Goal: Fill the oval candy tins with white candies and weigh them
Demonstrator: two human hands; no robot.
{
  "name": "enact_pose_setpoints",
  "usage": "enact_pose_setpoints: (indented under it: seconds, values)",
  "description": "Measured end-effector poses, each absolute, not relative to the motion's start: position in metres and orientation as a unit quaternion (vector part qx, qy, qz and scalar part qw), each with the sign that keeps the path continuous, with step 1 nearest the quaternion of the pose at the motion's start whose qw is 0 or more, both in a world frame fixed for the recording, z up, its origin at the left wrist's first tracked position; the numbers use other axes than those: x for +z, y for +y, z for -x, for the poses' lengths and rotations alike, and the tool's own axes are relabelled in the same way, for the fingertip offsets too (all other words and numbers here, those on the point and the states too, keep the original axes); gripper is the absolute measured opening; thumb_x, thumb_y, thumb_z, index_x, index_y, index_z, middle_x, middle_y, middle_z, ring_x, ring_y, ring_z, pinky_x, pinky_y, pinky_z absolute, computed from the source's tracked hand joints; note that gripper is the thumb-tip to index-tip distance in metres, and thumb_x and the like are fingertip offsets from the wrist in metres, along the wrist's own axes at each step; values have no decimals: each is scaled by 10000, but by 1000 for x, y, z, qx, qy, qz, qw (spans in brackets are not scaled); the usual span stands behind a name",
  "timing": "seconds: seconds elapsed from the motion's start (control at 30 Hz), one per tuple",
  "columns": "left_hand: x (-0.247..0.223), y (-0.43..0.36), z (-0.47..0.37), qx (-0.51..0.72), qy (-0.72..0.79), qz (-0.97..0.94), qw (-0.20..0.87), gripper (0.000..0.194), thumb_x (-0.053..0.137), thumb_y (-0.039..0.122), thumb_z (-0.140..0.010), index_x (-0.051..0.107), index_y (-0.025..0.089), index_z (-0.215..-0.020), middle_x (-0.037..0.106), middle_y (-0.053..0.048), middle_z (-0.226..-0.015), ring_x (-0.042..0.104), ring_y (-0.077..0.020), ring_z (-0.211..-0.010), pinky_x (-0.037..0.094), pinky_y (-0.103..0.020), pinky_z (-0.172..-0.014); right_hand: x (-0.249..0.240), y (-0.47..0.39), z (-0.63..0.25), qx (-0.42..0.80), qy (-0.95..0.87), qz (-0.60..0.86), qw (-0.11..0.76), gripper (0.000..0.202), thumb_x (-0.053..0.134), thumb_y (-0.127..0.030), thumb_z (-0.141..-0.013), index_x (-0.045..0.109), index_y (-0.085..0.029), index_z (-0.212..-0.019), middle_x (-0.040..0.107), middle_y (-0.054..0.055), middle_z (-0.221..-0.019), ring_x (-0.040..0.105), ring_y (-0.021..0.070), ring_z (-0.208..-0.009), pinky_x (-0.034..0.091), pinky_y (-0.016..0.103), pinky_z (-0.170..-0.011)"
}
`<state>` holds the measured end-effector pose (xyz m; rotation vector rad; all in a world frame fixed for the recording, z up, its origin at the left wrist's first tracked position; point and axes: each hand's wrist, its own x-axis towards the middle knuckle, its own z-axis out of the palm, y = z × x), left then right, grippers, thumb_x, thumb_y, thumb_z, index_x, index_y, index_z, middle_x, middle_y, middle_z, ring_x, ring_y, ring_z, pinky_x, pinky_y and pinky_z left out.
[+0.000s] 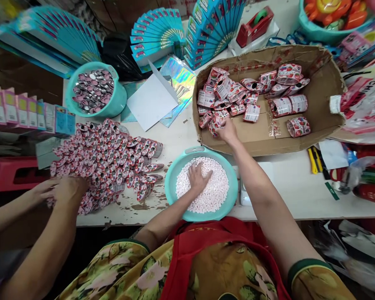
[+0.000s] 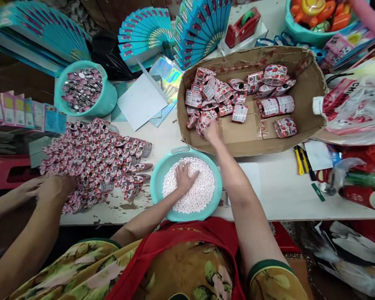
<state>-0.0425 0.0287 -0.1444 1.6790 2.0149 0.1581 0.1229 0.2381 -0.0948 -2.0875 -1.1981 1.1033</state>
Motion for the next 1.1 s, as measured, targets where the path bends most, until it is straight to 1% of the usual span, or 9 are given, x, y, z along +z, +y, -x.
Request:
enact_pose_setpoints:
  seconds: [0.13,0.3,0.4,0.5,0.67,0.77,0.9,1.0,1.1]
  values:
    - [-140,23,19,78,679,-670,291,490,712,542,-844,714,242,-1231,557,-146,-1431,521,-346,-1292,406,-509,-1089,-48,167,-162,396,-457,690,398,541,753,-223,-625,560,-226,-1131,684,29,-1015,657,210,-930,545,401,-926]
    - [-135,17,10,99,622,-688,361,302,703,459,-871,761,204,-1021,698,-119,-1133,630,-283,-1105,463,-403,-1002,-11,53,-190,489,-321,618,525,586,840,-361,-619,548,-259,-1117,697,33,-1136,682,207,-1008,574,385,-906]
    - [-136,18,20,126,613,-634,454,239,736,411,-824,743,194,-924,719,-72,-995,658,-247,-994,478,-360,-947,-14,-10,-194,546,-235,632,497,674,907,-345,-528,546,-259,-1091,719,0,-1032,698,196,-864,598,365,-786]
    - [-131,21,33,173,581,-506,614,272,777,427,-740,676,177,-775,685,-22,-795,646,-189,-793,499,-301,-808,-21,-61,-189,581,-206,663,425,621,940,-336,-463,601,-227,-972,715,-21,-852,685,192,-742,594,346,-711]
    - [-119,28,49,230,493,-197,816,344,724,476,-722,639,168,-850,663,-11,-721,613,-141,-601,503,-260,-595,-15,-116,-159,596,-175,643,449,636,931,-330,-513,618,-265,-1063,743,8,-1029,722,209,-886,594,361,-827]
    - [-118,31,50,247,491,-104,829,322,671,469,-764,624,169,-871,665,-16,-713,609,-125,-550,477,-234,-506,-13,-126,-134,650,-194,608,411,591,922,-323,-520,644,-240,-1035,742,9,-976,716,200,-866,578,342,-826]
    - [-105,37,50,260,481,-89,832,260,654,444,-792,567,201,-820,589,22,-624,521,-94,-435,345,-202,-371,-19,-122,-115,637,-203,602,437,543,886,-342,-590,620,-239,-1051,722,-12,-968,694,171,-855,551,295,-789]
    - [-74,41,50,275,462,-121,834,289,662,470,-792,543,207,-799,554,27,-604,501,-91,-423,304,-198,-357,-24,-110,-111,594,-237,626,446,528,869,-365,-625,652,-234,-1089,727,10,-1034,690,187,-934,542,314,-861]
    - [-37,38,48,334,443,-175,813,346,653,529,-798,554,198,-797,553,13,-620,501,-86,-447,342,-197,-394,-30,-92,-101,520,-312,666,435,448,842,-367,-648,695,-223,-1046,729,31,-1056,681,217,-996,521,352,-943]
